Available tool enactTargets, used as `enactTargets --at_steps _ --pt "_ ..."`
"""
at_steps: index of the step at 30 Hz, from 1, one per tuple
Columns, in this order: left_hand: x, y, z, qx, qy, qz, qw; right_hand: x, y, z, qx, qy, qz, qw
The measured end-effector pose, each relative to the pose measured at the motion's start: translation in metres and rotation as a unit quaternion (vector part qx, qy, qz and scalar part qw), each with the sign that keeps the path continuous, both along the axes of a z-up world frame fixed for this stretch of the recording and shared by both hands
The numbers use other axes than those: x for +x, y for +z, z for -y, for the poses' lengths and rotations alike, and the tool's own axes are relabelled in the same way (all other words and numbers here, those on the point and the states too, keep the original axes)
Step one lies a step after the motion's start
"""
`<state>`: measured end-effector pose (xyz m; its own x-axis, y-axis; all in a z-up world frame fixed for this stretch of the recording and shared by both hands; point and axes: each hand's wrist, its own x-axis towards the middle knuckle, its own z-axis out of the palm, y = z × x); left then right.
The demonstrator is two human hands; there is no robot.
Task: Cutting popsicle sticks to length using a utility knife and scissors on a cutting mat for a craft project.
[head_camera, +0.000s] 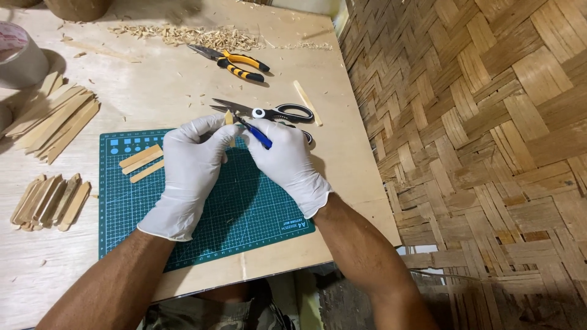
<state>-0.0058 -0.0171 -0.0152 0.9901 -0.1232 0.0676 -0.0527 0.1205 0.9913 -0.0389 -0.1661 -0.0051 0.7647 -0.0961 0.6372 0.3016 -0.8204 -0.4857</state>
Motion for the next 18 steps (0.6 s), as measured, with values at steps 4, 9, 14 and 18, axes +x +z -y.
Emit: enactTargets --at_steps 4,9,14,18 --pt "-0.001 0.0 0.0 0.005 -0.002 0.011 1.0 0.0 -0.004 0.005 -0.015 -0.004 0.0 1.0" --pt "0.001 -0.004 0.0 -0.009 -0.002 0.01 1.0 0.004 -0.016 0.009 -0.039 -0.014 0.018 0.999" --pt "0.001 -0.007 0.0 -0.009 -0.005 0.009 1.0 0.001 -0.012 0.009 -0.039 -0.019 0.01 0.999" --pt "0.003 -0.01 -0.002 -0.007 -0.006 0.012 1.0 0.001 -0.007 0.007 -0.039 -0.015 0.007 0.999"
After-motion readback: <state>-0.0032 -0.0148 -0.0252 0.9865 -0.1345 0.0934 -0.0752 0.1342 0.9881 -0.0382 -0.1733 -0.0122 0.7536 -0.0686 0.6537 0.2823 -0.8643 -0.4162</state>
